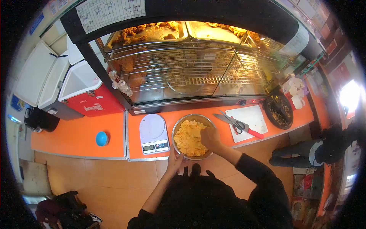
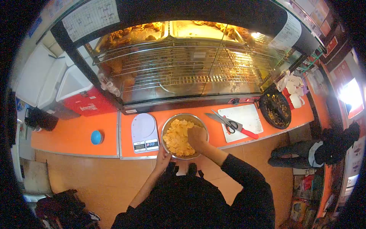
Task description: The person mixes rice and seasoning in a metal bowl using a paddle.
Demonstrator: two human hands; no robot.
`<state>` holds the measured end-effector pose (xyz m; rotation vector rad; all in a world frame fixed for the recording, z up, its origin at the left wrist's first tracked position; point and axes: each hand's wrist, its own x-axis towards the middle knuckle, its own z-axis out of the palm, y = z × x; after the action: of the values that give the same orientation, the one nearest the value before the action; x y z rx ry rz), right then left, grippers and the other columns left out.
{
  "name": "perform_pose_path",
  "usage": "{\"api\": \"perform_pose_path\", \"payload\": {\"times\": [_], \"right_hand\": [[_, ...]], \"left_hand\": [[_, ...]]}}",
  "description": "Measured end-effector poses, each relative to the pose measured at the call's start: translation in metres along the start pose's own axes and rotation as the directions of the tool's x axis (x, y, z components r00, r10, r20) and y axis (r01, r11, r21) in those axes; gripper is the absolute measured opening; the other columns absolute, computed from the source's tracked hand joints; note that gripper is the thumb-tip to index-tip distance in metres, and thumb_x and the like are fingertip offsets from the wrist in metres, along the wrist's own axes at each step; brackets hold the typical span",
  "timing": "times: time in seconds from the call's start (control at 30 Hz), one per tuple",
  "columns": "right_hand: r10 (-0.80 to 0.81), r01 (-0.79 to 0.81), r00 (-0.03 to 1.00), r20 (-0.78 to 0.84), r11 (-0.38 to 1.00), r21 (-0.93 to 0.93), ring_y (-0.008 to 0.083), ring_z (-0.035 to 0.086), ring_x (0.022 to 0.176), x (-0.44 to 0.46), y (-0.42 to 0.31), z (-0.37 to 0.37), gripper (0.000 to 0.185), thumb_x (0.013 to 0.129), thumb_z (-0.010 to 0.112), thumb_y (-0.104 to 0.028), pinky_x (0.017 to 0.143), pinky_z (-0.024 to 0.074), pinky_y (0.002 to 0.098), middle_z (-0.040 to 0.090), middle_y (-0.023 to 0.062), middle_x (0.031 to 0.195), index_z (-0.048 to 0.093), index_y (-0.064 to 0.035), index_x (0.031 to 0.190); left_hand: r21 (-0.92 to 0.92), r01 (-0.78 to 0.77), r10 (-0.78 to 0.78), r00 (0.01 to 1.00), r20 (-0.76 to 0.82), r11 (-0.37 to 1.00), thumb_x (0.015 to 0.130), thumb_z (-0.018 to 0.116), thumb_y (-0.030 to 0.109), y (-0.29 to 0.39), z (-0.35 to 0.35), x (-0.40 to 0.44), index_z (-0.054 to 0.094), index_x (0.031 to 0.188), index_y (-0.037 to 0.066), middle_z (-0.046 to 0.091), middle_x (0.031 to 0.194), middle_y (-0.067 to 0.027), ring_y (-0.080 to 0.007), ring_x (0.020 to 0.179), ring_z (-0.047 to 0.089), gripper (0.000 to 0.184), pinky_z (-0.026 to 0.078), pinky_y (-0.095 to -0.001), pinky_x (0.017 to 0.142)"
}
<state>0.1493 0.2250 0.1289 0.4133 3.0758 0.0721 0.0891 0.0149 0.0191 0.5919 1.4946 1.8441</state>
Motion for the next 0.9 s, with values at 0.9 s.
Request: {"api": "perform_pose_path", "payload": {"times": [0.9], "right_hand": [[0.01, 0.004, 0.997, 0.074, 0.984, -0.18, 0.0214, 0.061, 0.056, 0.022, 0.038, 0.011, 0.012, 0.075, 0.055, -0.017, 0.048, 0.0453, 0.0334, 0.062, 0.0076, 0.064, 0.065, -0.0135, 0.068]], "left_hand": [[-0.068, 0.166, -0.164, 0.986, 0.041, 0.984, 0.084, 0.042, -0.008, 0.037, 0.002, 0.009, 0.013, 0.14, 0.009, 0.045, 0.124, -0.017, -0.021, 0.087, 0.062, 0.066, 0.057, -0.0305, 0.062]]}}
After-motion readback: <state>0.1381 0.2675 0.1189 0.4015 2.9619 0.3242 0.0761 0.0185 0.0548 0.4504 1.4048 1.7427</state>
